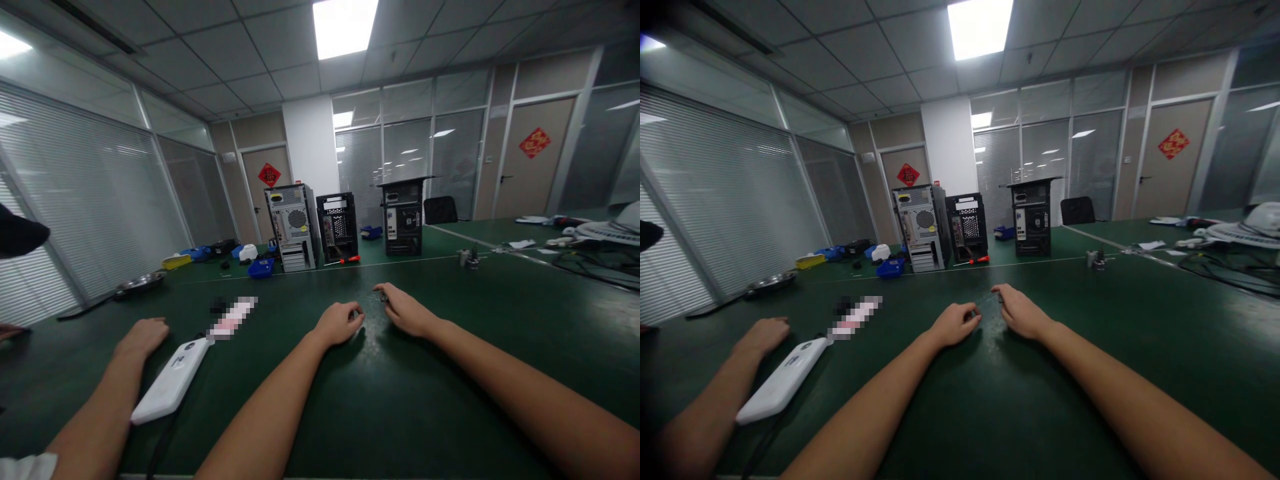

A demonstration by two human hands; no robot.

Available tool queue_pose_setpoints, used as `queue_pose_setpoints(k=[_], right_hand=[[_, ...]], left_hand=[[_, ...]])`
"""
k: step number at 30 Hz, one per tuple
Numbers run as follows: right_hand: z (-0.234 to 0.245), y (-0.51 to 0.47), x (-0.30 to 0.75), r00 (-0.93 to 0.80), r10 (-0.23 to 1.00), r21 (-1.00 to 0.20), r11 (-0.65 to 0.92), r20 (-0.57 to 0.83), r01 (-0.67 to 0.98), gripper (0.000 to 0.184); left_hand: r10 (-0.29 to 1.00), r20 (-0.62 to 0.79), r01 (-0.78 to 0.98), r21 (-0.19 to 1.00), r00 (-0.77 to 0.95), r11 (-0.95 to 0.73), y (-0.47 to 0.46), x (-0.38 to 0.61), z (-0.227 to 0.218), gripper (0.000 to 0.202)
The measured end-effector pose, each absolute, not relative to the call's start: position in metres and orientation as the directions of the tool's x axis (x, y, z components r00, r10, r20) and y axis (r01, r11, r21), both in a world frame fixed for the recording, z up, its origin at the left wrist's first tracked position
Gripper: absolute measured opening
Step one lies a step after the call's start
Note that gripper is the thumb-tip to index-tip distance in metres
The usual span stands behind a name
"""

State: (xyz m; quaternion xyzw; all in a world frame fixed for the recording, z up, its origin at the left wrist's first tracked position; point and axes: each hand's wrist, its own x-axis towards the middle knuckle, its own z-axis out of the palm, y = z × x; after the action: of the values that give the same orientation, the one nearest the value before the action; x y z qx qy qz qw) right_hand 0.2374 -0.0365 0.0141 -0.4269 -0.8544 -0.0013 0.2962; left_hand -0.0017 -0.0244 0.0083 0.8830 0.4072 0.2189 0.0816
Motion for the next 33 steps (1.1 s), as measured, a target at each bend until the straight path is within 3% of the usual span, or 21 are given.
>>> queue_pose_setpoints(k=[8,17,20,26,33], right_hand=[[0.02,-0.049,0.213,-0.645,0.663,-0.004,0.698,0.379,0.716,0.014],[0.021,-0.047,0.218,-0.665,0.657,0.0,0.711,0.355,0.703,0.022],[0.021,-0.035,0.234,-0.587,0.721,-0.06,0.649,0.369,0.758,0.026],[0.002,0.005,0.318,-0.226,0.915,-0.339,0.34,0.333,0.878,0.034],[-0.03,0.032,0.413,0.123,0.92,-0.537,0.105,0.373,0.837,0.034]], left_hand=[[0.721,0.289,0.646,0.321,0.63,-0.693,-0.027,0.002,0.009,0.031],[0.718,0.244,0.673,0.251,0.652,-0.696,-0.028,0.004,0.01,0.037],[0.722,0.22,0.692,0.207,0.656,-0.692,-0.029,0.005,0.009,0.037],[0.713,0.208,0.685,0.199,0.67,-0.701,-0.029,0.002,0.009,0.035],[0.717,0.208,0.684,0.216,0.666,-0.697,-0.032,0.001,0.012,0.033]])
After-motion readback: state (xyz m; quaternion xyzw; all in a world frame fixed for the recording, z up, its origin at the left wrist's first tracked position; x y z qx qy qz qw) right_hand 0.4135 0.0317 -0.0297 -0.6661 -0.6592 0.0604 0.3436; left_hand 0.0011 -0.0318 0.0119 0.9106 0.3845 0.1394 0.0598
